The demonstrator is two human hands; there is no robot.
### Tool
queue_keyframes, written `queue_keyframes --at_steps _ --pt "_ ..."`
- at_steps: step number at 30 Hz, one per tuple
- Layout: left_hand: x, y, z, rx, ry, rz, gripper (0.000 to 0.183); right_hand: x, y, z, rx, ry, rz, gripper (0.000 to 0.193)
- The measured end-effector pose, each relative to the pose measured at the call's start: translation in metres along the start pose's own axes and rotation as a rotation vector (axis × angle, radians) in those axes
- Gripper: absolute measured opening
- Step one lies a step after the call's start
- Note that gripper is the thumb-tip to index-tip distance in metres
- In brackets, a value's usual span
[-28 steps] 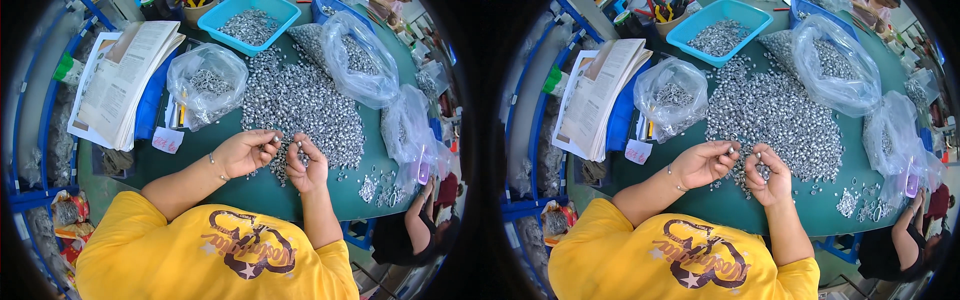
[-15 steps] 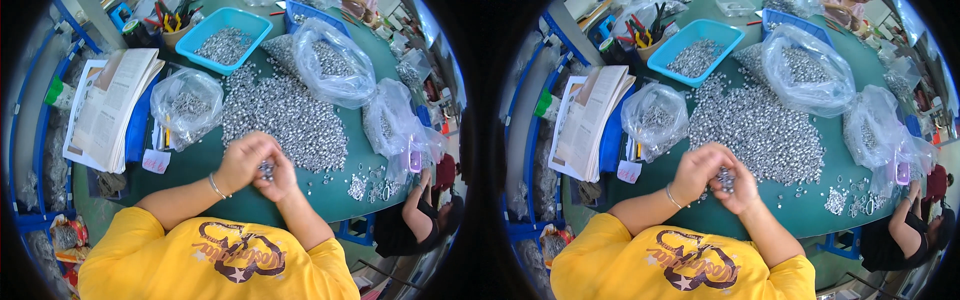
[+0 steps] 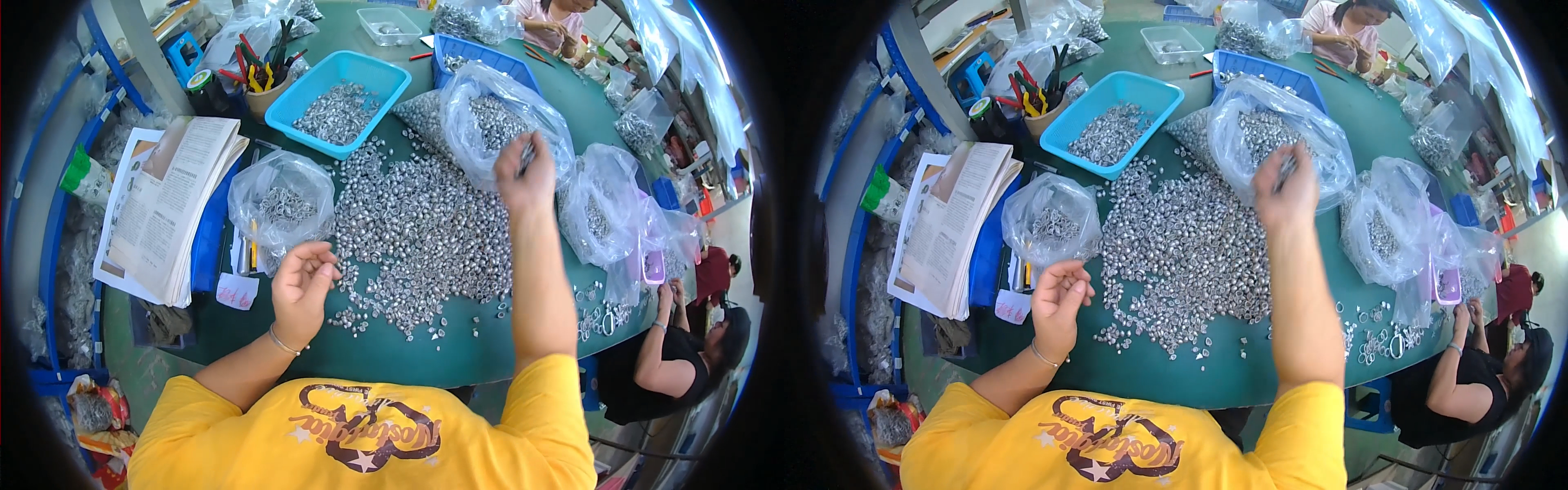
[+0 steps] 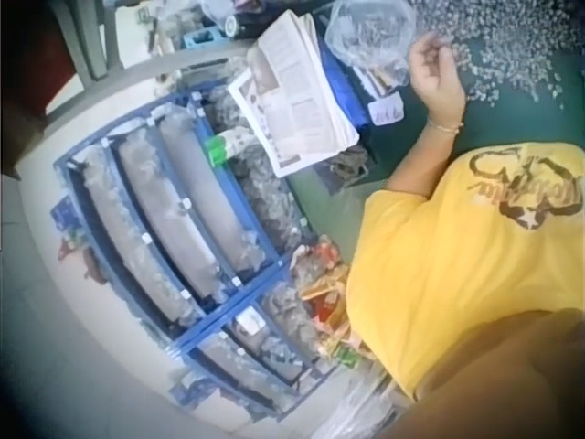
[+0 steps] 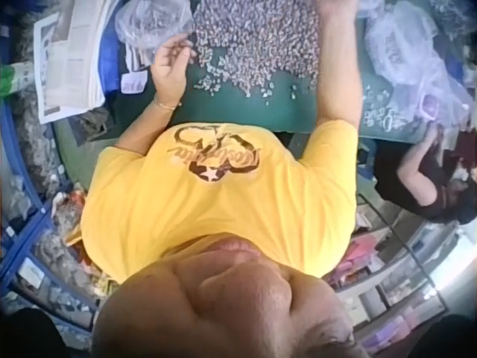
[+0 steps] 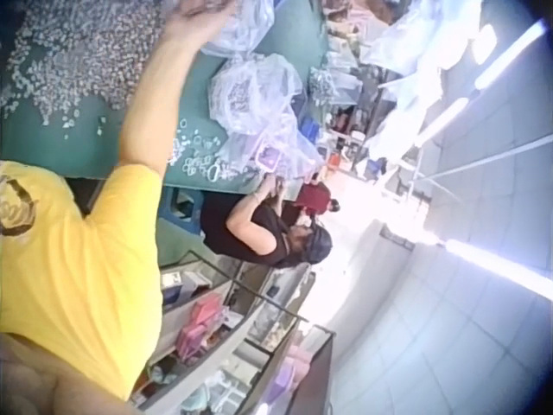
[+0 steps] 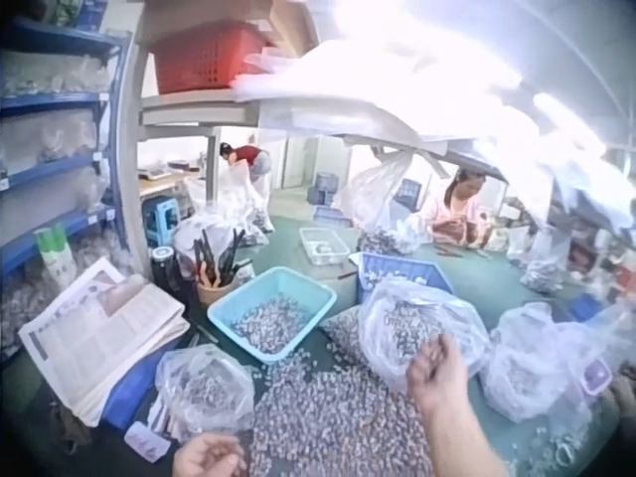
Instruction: The person picks up small metal parts from a large pile on a table and places them into different containers or separate piles on the work surface.
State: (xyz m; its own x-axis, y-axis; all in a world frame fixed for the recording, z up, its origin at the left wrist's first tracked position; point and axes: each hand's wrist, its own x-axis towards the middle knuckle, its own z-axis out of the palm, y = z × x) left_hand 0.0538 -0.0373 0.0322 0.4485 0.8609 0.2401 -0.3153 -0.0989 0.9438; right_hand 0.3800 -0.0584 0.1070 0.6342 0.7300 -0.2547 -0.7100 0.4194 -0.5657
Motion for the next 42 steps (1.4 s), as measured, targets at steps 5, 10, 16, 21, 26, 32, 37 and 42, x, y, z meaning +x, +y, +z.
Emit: queue_keyframes --at_steps 5,10,16,21,26,32,37,42 --pt "-0.009 0.005 -0.010 0.071 0.025 -0.063 0.023 0.057 -0.038 -0.009 -0.612 0.370 -0.503 0.036" --pt "-0.022 0.007 -0.043 0.553 -0.205 -0.047 0.011 -0.051 0.020 -0.034 -1.411 -0.191 -0.693 0.027" --pt "-0.022 -0.008 -0.023 0.901 -0.669 0.192 0.024 -0.181 0.100 -0.092 -1.809 -0.897 -0.710 0.016" --pt "-0.010 -0.016 -0.009 0.810 -0.629 0.172 0.011 -0.196 0.100 -0.105 -1.694 -0.663 -0.764 0.017" --pt "0.006 -0.033 0.004 0.962 -0.548 0.308 0.011 -0.176 0.101 -0.108 -1.791 -0.371 -0.824 0.013" --pt "0.001 -0.022 0.010 0.752 -0.535 0.096 0.012 -0.147 0.096 -0.113 -1.819 -0.252 -0.842 0.008" --pt "-0.004 -0.018 0.010 0.426 -0.428 -0.332 0.010 -0.145 0.094 -0.105 -1.862 -0.380 -0.777 0.010" --pt "-0.003 -0.014 0.011 -0.166 -0.391 -0.804 0.017 -0.163 0.101 -0.106 -0.843 -0.192 0.001 0.009"
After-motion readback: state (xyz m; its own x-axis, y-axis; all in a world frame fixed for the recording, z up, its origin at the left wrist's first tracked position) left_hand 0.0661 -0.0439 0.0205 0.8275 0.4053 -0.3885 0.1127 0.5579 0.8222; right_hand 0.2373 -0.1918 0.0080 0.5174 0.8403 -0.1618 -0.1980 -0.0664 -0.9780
